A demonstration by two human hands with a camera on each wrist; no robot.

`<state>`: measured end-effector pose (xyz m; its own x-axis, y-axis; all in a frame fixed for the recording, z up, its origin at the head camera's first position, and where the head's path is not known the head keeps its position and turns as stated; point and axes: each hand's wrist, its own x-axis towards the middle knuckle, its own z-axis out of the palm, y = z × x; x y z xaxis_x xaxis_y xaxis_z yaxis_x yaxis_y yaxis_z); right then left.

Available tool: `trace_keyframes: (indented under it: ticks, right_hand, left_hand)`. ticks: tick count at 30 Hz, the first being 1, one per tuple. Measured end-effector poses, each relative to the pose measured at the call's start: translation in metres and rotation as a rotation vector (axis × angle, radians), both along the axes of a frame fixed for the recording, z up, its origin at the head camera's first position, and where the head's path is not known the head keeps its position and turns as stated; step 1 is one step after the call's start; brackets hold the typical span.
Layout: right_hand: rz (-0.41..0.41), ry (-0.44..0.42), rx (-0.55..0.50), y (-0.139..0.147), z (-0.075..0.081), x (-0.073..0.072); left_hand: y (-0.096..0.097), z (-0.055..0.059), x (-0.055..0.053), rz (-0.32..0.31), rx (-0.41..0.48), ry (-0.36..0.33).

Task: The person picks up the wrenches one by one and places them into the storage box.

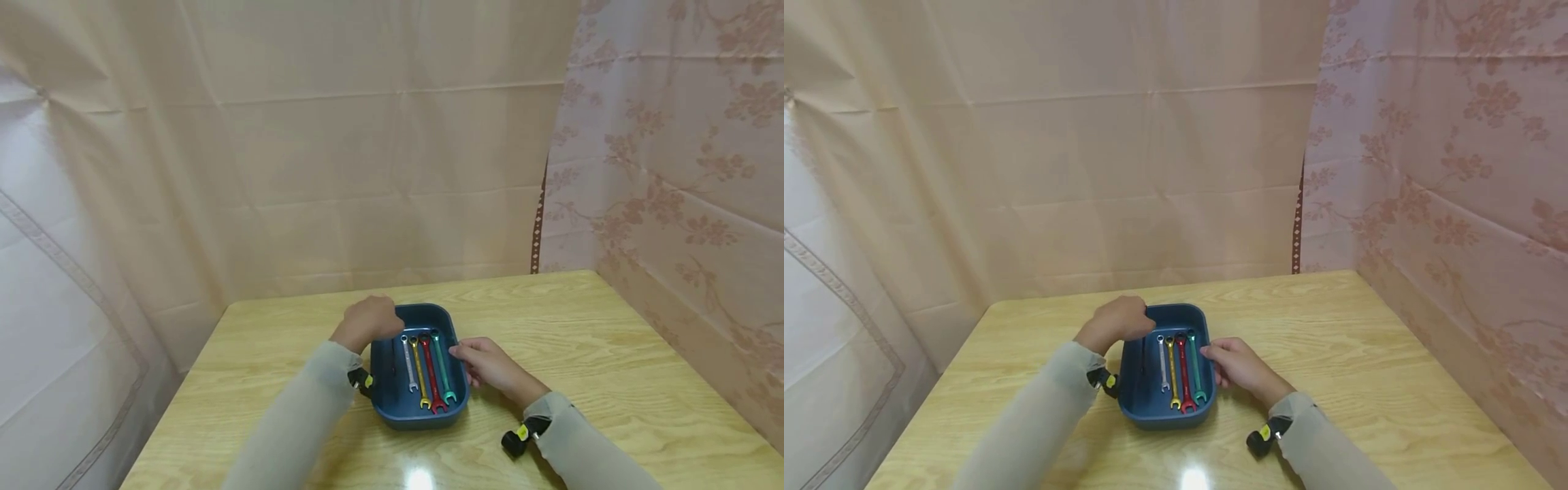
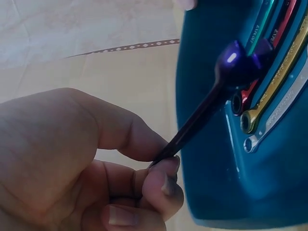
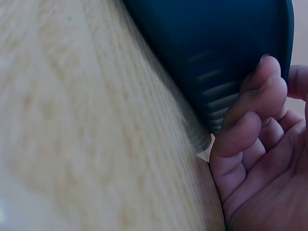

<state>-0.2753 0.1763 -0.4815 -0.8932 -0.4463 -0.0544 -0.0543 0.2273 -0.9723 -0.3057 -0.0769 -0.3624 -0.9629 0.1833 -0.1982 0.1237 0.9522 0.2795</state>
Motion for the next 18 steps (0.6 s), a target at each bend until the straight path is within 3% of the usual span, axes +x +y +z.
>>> trace_keyframes:
  ticks: [12,18]
  right_hand:
    - [-0.002,-0.004,-0.023,0.0,-0.002,0.0]
    - [-0.004,-0.006,-0.022,0.001,0.0,0.001]
  left_hand:
    - [0.014,-0.021,-0.001,-0.013,-0.155,-0.008]
    - [0.023,-0.025,0.002,-0.015,-0.207,0.014]
